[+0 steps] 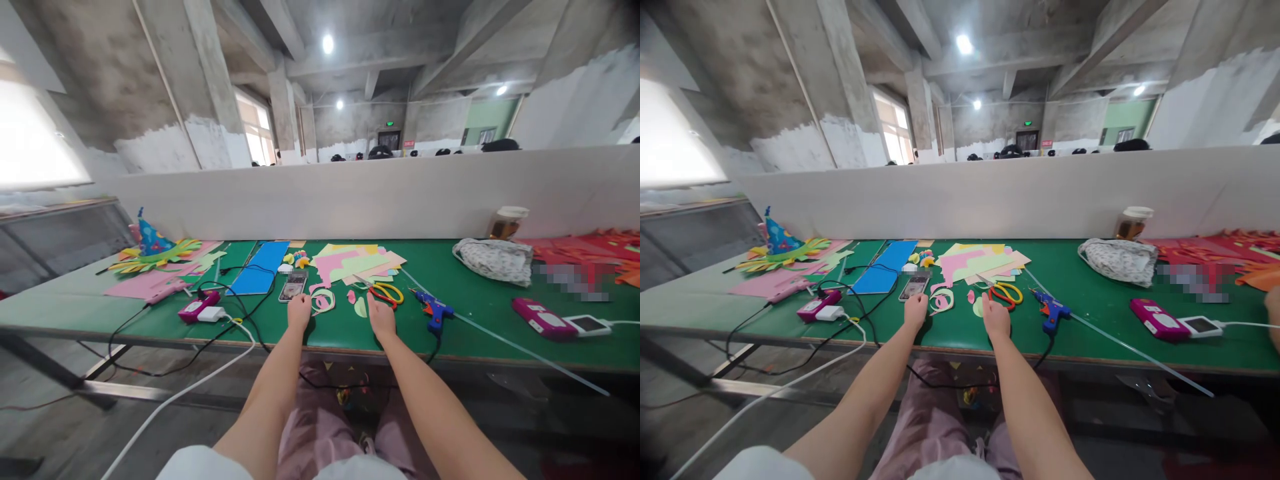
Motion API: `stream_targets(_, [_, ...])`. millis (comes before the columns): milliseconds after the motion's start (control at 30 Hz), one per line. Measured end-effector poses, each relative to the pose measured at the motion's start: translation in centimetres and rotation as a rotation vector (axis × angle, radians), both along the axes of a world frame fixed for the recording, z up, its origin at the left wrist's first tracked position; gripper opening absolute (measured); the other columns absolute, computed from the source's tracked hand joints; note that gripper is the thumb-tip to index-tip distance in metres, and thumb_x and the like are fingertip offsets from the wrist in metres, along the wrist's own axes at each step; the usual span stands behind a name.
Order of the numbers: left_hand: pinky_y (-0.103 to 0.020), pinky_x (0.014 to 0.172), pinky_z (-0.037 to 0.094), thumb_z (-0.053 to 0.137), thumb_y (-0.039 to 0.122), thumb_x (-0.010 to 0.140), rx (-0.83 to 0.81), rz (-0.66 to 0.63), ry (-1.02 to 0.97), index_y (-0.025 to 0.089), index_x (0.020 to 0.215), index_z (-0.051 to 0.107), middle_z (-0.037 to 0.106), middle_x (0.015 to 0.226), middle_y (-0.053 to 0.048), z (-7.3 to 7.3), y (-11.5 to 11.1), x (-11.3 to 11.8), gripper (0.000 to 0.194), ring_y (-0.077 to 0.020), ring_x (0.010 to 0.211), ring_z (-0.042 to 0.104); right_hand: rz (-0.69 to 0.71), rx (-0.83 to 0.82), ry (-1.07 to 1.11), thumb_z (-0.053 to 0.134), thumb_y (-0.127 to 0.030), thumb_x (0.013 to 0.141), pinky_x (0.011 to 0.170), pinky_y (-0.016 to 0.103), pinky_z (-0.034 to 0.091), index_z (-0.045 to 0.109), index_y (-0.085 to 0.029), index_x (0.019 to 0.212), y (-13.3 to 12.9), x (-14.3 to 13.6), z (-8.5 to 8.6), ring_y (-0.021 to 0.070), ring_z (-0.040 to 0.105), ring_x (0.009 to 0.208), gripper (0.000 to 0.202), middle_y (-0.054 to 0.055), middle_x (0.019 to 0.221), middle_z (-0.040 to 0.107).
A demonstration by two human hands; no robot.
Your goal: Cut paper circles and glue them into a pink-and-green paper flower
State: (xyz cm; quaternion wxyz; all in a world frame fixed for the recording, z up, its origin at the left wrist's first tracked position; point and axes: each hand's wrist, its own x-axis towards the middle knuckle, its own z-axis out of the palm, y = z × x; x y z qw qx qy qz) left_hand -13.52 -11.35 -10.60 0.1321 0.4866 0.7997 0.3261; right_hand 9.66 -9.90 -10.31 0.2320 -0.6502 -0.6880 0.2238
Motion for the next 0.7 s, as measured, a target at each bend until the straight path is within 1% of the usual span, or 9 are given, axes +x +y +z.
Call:
stream_targets(200, [-0.042, 0.085, 0.052, 0.055, 0.035, 0.089, 0.01, 0.006, -0.014, 0.015, 0.117, 0.056, 0.058, 0.118, -0.009, -0.1, -0.2, 0.1, 0.034, -0.0213, 0.101, 0.06, -0.016, 0.0, 0.022, 0.054, -0.036, 0.092, 0.082, 0.039, 0.054, 0.059, -0.016, 0.112, 0.2, 0.1, -0.3, 0.019, 0.063, 0.095, 0.028, 0.007, 0.112, 0.062])
stream_targets(433, [-0.041, 0.085, 0.052, 0.055, 0.035, 0.09, 0.038, -0.002, -0.034, 0.016, 0.117, 0.056, 0.058, 0.118, -0.009, 0.4, 0.0, 0.1, 0.033, -0.0206, 0.1, 0.06, -0.048, 0.013, 0.055, 0.053, -0.037, 0.092, 0.078, 0.036, 0.054, 0.061, -0.016, 0.106, 1.0, 0.0, -0.6, 0.0167, 0.064, 0.088, 0.027, 0.006, 0.103, 0.065])
stream_targets(600, [-0.041, 0.084, 0.053, 0.055, 0.035, 0.09, 0.082, -0.044, -0.046, 0.016, 0.117, 0.056, 0.059, 0.117, -0.009, 0.6, -0.4, 0.6, 0.033, -0.0201, 0.1, 0.06, -0.066, 0.029, 0.083, 0.051, -0.039, 0.093, 0.075, 0.034, 0.054, 0.063, -0.014, 0.095, 1.7, 0.0, -0.7, 0.0142, 0.064, 0.08, 0.028, 0.004, 0.091, 0.066])
stream_targets(700, [-0.041, 0.084, 0.053, 0.055, 0.035, 0.09, 0.132, -0.097, -0.055, 0.015, 0.117, 0.055, 0.059, 0.116, -0.009, 0.7, -1.2, 1.5, 0.033, -0.0201, 0.099, 0.06, -0.075, 0.043, 0.097, 0.045, -0.043, 0.095, 0.075, 0.034, 0.053, 0.063, -0.014, 0.084, 1.8, 0.0, -0.8, 0.0138, 0.063, 0.078, 0.036, 0.003, 0.083, 0.066])
